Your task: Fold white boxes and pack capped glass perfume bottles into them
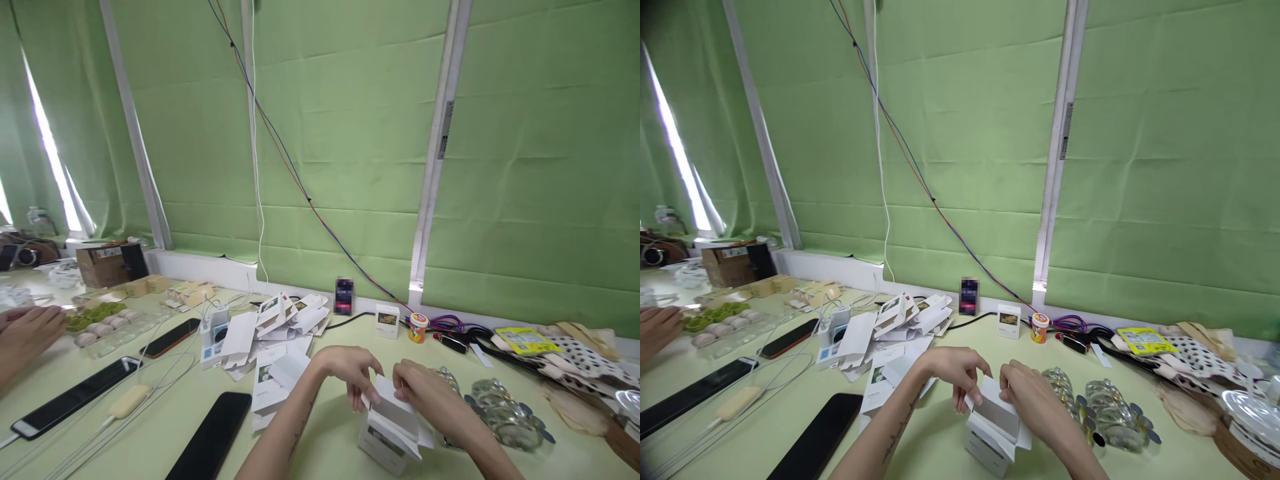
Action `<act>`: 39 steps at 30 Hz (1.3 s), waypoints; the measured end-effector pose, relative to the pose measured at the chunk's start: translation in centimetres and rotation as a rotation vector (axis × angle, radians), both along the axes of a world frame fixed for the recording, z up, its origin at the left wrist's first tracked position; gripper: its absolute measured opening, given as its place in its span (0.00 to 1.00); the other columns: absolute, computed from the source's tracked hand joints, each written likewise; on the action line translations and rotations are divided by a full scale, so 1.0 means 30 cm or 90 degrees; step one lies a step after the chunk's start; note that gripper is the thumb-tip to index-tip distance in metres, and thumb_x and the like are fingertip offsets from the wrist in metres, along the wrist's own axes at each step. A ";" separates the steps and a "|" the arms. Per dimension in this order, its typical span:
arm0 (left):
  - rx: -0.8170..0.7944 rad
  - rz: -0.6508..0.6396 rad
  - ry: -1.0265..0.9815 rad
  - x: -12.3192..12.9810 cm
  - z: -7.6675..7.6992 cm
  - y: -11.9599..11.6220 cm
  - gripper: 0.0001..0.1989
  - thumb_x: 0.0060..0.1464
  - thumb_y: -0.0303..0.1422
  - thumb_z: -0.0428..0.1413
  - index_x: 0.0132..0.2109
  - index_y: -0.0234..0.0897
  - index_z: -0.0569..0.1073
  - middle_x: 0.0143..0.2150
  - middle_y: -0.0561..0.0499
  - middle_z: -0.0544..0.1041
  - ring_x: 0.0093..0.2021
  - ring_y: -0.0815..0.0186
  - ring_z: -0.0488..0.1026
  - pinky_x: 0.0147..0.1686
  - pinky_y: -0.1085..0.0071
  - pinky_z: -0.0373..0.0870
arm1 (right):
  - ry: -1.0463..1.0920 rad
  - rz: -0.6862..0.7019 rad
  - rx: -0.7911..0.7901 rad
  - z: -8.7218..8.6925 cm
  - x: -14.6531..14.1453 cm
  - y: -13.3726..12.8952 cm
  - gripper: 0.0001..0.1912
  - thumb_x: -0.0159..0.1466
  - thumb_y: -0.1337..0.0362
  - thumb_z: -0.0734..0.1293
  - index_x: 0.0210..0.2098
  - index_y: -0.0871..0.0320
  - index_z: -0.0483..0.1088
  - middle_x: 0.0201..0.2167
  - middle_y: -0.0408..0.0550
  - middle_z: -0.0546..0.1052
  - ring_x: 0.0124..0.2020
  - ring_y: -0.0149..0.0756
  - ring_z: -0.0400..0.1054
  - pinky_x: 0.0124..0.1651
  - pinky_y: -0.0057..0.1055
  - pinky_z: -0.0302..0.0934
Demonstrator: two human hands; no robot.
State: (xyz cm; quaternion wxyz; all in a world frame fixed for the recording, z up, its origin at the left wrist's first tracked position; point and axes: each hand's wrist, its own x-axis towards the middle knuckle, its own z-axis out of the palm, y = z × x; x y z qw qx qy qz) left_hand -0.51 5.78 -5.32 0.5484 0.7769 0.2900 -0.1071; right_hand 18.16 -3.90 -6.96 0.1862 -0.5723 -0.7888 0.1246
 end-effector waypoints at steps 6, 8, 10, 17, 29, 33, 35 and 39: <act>0.014 -0.016 0.036 0.002 -0.013 0.007 0.29 0.33 0.39 0.68 0.43 0.33 0.67 0.17 0.56 0.74 0.17 0.62 0.74 0.21 0.67 0.73 | 0.060 -0.019 0.077 0.049 -0.023 -0.040 0.10 0.61 0.67 0.60 0.41 0.51 0.67 0.42 0.46 0.74 0.43 0.41 0.70 0.42 0.33 0.63; 0.023 -0.016 0.046 0.000 -0.016 0.011 0.28 0.34 0.39 0.68 0.41 0.34 0.68 0.16 0.57 0.74 0.15 0.63 0.73 0.20 0.68 0.72 | 0.106 -0.016 0.193 0.056 -0.025 -0.072 0.15 0.65 0.61 0.58 0.51 0.52 0.64 0.52 0.49 0.71 0.52 0.42 0.66 0.49 0.34 0.63; 0.022 -0.017 0.053 -0.003 -0.019 0.016 0.27 0.35 0.40 0.68 0.41 0.34 0.68 0.17 0.57 0.74 0.16 0.63 0.73 0.20 0.68 0.73 | 0.117 0.000 0.342 0.027 -0.021 -0.105 0.22 0.68 0.56 0.54 0.60 0.53 0.56 0.61 0.51 0.63 0.60 0.44 0.59 0.55 0.36 0.59; 0.043 -0.037 0.081 0.011 -0.027 0.016 0.28 0.27 0.38 0.70 0.37 0.34 0.70 0.17 0.56 0.74 0.17 0.62 0.74 0.21 0.67 0.74 | -0.147 0.263 0.479 -0.206 0.019 -0.119 0.37 0.67 0.47 0.52 0.68 0.57 0.34 0.57 0.50 0.70 0.54 0.41 0.68 0.59 0.36 0.56; 0.332 0.000 0.075 -0.031 0.025 -0.085 0.39 0.34 0.41 0.68 0.56 0.40 0.66 0.54 0.40 0.69 0.47 0.48 0.73 0.42 0.54 0.71 | 0.183 0.106 0.178 -0.398 0.020 -0.108 0.28 0.66 0.53 0.56 0.64 0.51 0.53 0.62 0.53 0.63 0.61 0.51 0.57 0.59 0.46 0.56; 0.389 -0.010 -0.082 -0.055 0.005 -0.170 0.23 0.56 0.42 0.52 0.56 0.38 0.67 0.60 0.41 0.65 0.59 0.55 0.62 0.56 0.59 0.59 | 0.371 0.101 0.212 -0.398 -0.027 -0.124 0.35 0.63 0.40 0.51 0.62 0.51 0.55 0.60 0.53 0.65 0.59 0.52 0.59 0.58 0.44 0.57; 0.390 0.027 -0.172 -0.058 -0.031 -0.221 0.21 0.62 0.42 0.43 0.56 0.38 0.68 0.57 0.43 0.68 0.58 0.59 0.63 0.57 0.63 0.56 | 0.462 0.085 0.203 -0.382 -0.051 -0.135 0.37 0.61 0.37 0.46 0.59 0.50 0.60 0.57 0.53 0.67 0.58 0.51 0.60 0.57 0.43 0.57; 0.430 0.144 -0.231 -0.052 -0.139 -0.302 0.29 0.48 0.48 0.59 0.55 0.43 0.67 0.52 0.48 0.72 0.51 0.57 0.67 0.49 0.68 0.62 | 0.570 0.004 0.138 -0.370 -0.097 -0.148 0.27 0.65 0.43 0.51 0.52 0.51 0.63 0.50 0.51 0.71 0.52 0.46 0.66 0.52 0.36 0.62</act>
